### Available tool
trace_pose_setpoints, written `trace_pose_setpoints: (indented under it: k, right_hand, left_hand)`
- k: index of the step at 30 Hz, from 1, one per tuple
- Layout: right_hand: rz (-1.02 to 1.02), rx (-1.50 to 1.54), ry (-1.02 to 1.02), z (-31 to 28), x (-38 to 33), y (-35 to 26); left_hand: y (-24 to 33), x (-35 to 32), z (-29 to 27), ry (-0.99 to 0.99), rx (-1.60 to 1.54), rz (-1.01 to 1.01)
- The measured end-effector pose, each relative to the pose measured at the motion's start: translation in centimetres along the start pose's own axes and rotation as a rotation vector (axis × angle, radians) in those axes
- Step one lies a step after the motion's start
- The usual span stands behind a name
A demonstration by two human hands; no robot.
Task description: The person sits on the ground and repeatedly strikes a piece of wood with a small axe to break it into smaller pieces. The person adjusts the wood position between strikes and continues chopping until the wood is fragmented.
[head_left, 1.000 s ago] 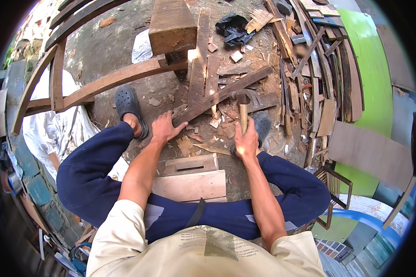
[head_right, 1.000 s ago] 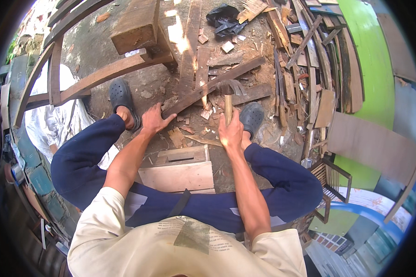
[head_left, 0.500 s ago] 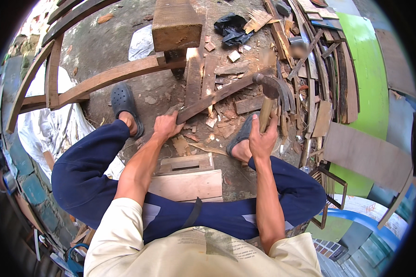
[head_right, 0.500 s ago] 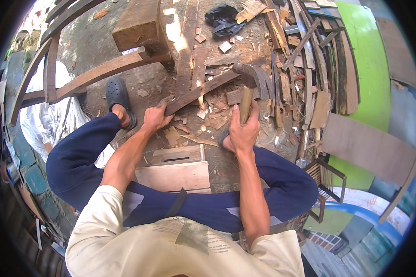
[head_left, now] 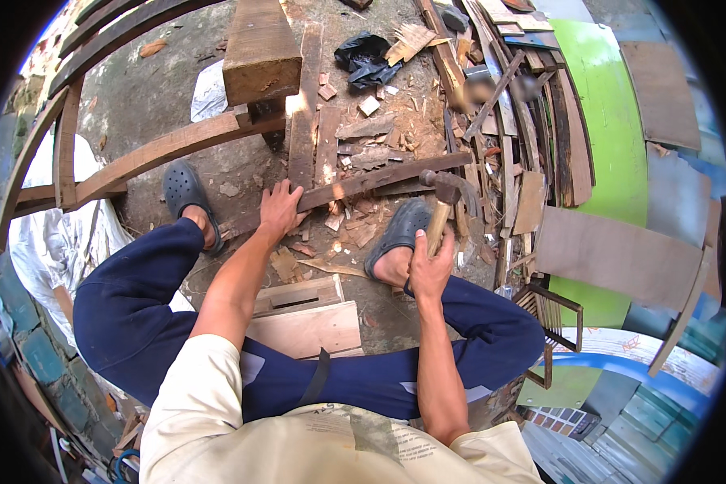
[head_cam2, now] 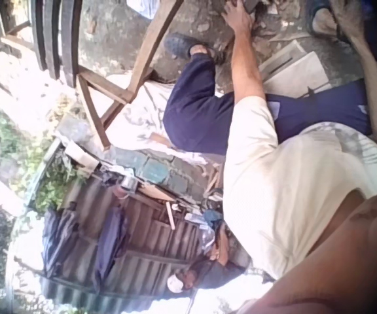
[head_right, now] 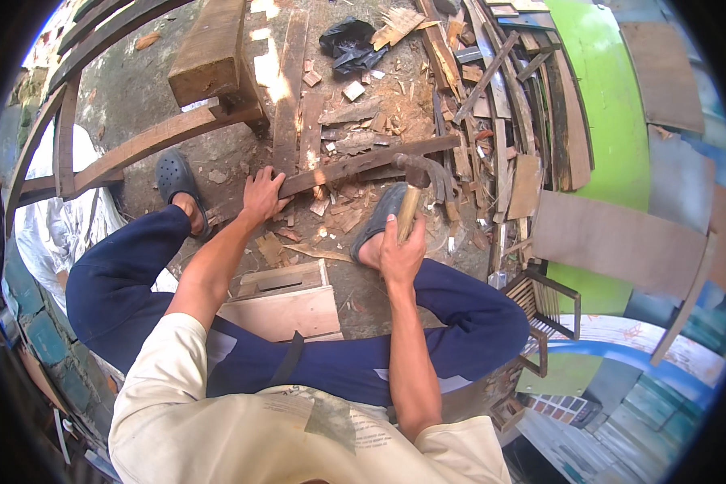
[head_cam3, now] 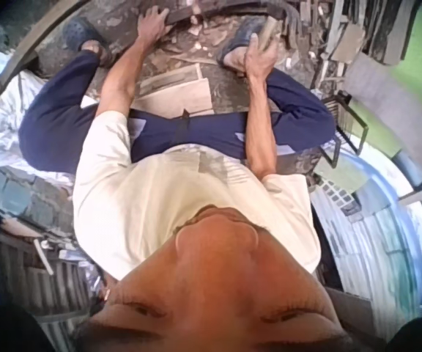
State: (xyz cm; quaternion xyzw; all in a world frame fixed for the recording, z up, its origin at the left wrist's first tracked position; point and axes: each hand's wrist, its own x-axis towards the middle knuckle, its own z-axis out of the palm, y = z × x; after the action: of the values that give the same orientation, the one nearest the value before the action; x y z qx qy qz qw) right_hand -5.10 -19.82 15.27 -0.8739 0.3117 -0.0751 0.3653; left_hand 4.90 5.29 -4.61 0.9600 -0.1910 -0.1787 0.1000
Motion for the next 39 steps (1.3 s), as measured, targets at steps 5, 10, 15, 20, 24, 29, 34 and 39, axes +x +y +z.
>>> trace_pose_setpoints:
  k: [5, 10, 15, 20, 24, 29, 34, 39]
  right_hand:
    - [-0.048, -0.058, -0.045, -0.9, -1.3, -2.9]
    - [-0.167, -0.02, -0.001, 0.4, -0.8, -3.9]
    - [-0.196, -0.008, -0.047, 2.9, 2.1, -4.9]
    - [-0.275, 0.026, -0.062, 2.8, 4.4, -8.7]
    - [-0.188, 0.112, -0.022, 3.5, 5.7, -9.6]
    - [0.008, -0.056, -0.123, 8.6, 3.8, -1.1]
    - [0.133, -0.294, -0.426, 8.0, 4.4, 2.9]
    - [-0.005, 0.024, -0.057, 4.8, 6.9, -3.3]
  left_hand:
    - [0.1, 0.4, 1.0, -0.09, -0.084, -0.11]
    - [0.3, 0.2, 0.3, -0.137, -0.112, -0.094]
    - [-0.4, 0.8, -0.5, 0.016, -0.001, 0.062]
    - [-0.5, 0.1, 1.2, -0.016, -0.028, 0.058]
    - [-0.4, 0.2, 0.9, -0.01, -0.067, 0.031]
    - [0.1, 0.6, 0.3, -0.036, -0.065, 0.038]
    - [0.1, 0.6, 0.7, -0.01, -0.076, 0.04]
    - [0.1, 0.8, 0.1, -0.05, -0.075, 0.024]
